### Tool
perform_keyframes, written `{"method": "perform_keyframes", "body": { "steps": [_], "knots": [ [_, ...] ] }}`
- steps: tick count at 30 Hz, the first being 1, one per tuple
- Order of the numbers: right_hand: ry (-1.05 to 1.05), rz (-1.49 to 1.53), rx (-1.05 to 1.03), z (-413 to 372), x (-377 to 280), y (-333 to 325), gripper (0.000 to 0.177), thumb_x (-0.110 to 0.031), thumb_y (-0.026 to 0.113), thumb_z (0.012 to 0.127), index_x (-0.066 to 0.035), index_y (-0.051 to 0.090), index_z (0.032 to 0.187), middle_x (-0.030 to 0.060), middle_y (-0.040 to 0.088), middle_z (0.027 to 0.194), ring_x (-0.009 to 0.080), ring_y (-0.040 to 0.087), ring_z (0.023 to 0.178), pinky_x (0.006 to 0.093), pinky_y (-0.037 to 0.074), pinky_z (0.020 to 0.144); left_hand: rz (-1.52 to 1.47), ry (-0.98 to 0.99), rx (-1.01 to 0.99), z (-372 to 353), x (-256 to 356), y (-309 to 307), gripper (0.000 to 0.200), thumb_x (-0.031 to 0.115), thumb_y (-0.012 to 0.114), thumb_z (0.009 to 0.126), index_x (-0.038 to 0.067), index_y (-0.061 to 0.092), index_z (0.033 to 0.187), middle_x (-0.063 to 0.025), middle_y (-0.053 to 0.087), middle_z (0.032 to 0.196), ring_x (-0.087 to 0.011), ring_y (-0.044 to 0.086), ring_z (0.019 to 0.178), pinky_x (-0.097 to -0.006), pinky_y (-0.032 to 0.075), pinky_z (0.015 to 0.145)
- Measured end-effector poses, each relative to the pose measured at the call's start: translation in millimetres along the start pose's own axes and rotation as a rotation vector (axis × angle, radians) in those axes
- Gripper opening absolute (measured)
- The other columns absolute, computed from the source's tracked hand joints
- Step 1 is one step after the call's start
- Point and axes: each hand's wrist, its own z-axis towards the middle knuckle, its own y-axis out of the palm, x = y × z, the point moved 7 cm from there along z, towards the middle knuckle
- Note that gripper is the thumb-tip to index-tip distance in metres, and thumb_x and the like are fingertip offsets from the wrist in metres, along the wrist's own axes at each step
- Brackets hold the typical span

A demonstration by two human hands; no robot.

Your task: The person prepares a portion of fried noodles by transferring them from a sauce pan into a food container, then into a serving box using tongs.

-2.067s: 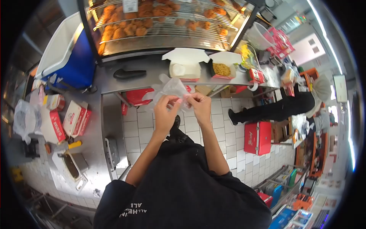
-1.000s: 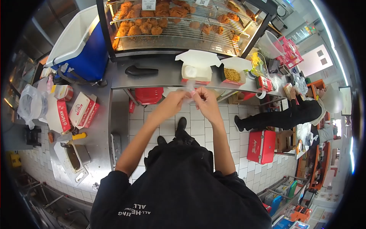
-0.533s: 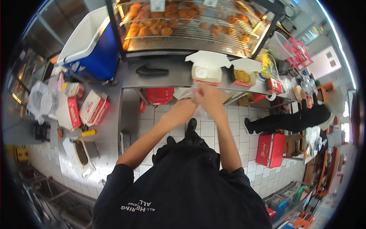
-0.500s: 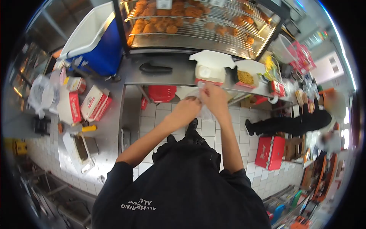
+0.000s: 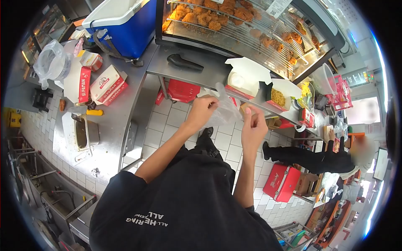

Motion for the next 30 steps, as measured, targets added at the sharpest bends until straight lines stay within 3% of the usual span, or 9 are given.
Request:
{"method": "perform_keyframes", "body": {
  "steps": [2, 6, 8, 11, 16, 18, 21, 25, 30],
  "knots": [
    [0.073, -0.04, -0.639, -19, -19, 24, 0.015, -0.011, 0.06, 0.094, -0.003, 0.068, 0.104, 0.0062, 0.056, 0.067, 0.0124, 0.047, 0.061, 0.0313, 0.04, 0.057, 0.034, 0.105, 0.058, -5, 23, -1, 0.011, 0.004, 0.068, 0.083, -0.001, 0.068, 0.093, -0.0132, 0.065, 0.087, -0.0246, 0.064, 0.074, -0.0347, 0.049, 0.064],
    [-0.169, -0.129, -0.647, -29, 52, 91, 0.025, -0.01, 0.053, 0.096, -0.002, 0.064, 0.118, 0.0095, 0.068, 0.091, 0.0165, 0.06, 0.073, 0.0361, 0.047, 0.063, 0.117, 0.367, 0.053, -33, 61, 9, 0.011, 0.005, 0.067, 0.084, 0.0, 0.068, 0.094, -0.0127, 0.063, 0.084, -0.0318, 0.061, 0.077, -0.0383, 0.049, 0.067],
    [0.645, 1.129, -0.264, -31, 86, 98, 0.032, -0.017, 0.052, 0.101, 0.002, 0.058, 0.126, 0.0108, 0.065, 0.119, 0.0216, 0.065, 0.097, 0.0403, 0.051, 0.076, 0.138, 0.388, 0.076, -42, 62, 13, 0.011, 0.006, 0.068, 0.083, 0.0, 0.068, 0.093, -0.0123, 0.063, 0.083, -0.0317, 0.061, 0.076, -0.039, 0.048, 0.067],
    [0.747, 1.462, -0.2, -34, 74, 99, 0.04, -0.026, 0.051, 0.103, 0.005, 0.055, 0.127, 0.0097, 0.061, 0.125, 0.0204, 0.06, 0.108, 0.0376, 0.049, 0.086, 0.218, 0.426, 0.101, -46, 61, 13, 0.01, 0.006, 0.069, 0.082, 0.001, 0.068, 0.091, -0.0112, 0.062, 0.081, -0.0308, 0.06, 0.076, -0.0397, 0.048, 0.067],
    [0.701, 1.313, -0.447, -38, 81, 105, 0.03, -0.023, 0.058, 0.099, 0.002, 0.06, 0.117, 0.0138, 0.062, 0.12, 0.0224, 0.059, 0.106, 0.0378, 0.047, 0.084, 0.078, 0.331, 0.229, -43, 62, 2, 0.01, 0.006, 0.068, 0.083, 0.0, 0.067, 0.09, -0.0114, 0.062, 0.08, -0.0304, 0.059, 0.077, -0.0394, 0.047, 0.068],
    [0.057, 0.297, -0.831, -43, 85, 112, 0.021, -0.007, 0.063, 0.089, 0.004, 0.061, 0.106, 0.0231, 0.064, 0.11, 0.0318, 0.063, 0.098, 0.0405, 0.048, 0.079, 0.083, 0.334, 0.174, -38, 65, 5, 0.01, 0.007, 0.067, 0.084, -0.001, 0.067, 0.091, -0.0119, 0.062, 0.082, -0.0306, 0.059, 0.076, -0.039, 0.047, 0.067],
    [-0.335, 0.07, -0.687, -38, 24, 94, 0.024, 0.004, 0.061, 0.078, 0.007, 0.058, 0.101, 0.0276, 0.063, 0.099, 0.0409, 0.062, 0.091, 0.0434, 0.05, 0.075, 0.052, 0.322, 0.116, -27, 63, 13, 0.012, 0.009, 0.066, 0.087, -0.002, 0.067, 0.092, -0.013, 0.064, 0.084, -0.0313, 0.06, 0.076, -0.0383, 0.047, 0.066],
    [-0.316, -0.153, -0.765, -31, 42, 96, 0.022, 0.005, 0.06, 0.078, 0.007, 0.058, 0.1, 0.0262, 0.063, 0.1, 0.0452, 0.06, 0.095, 0.0463, 0.05, 0.078, -0.086, 0.111, 0.073, -7, 55, 10, 0.016, 0.011, 0.064, 0.089, -0.003, 0.066, 0.094, -0.0145, 0.065, 0.087, -0.0332, 0.062, 0.077, -0.0384, 0.048, 0.067],
    [-0.666, -0.185, -0.985, -30, 30, 82, 0.034, -0.003, 0.061, 0.083, 0.0, 0.058, 0.117, 0.0251, 0.063, 0.112, 0.0403, 0.061, 0.105, 0.0451, 0.05, 0.081, 0.101, 0.328, -0.006, 5, 61, 38, 0.011, 0.011, 0.065, 0.087, 0.003, 0.069, 0.093, -0.0138, 0.065, 0.086, -0.0321, 0.063, 0.08, -0.0392, 0.048, 0.068]
  ]
}}
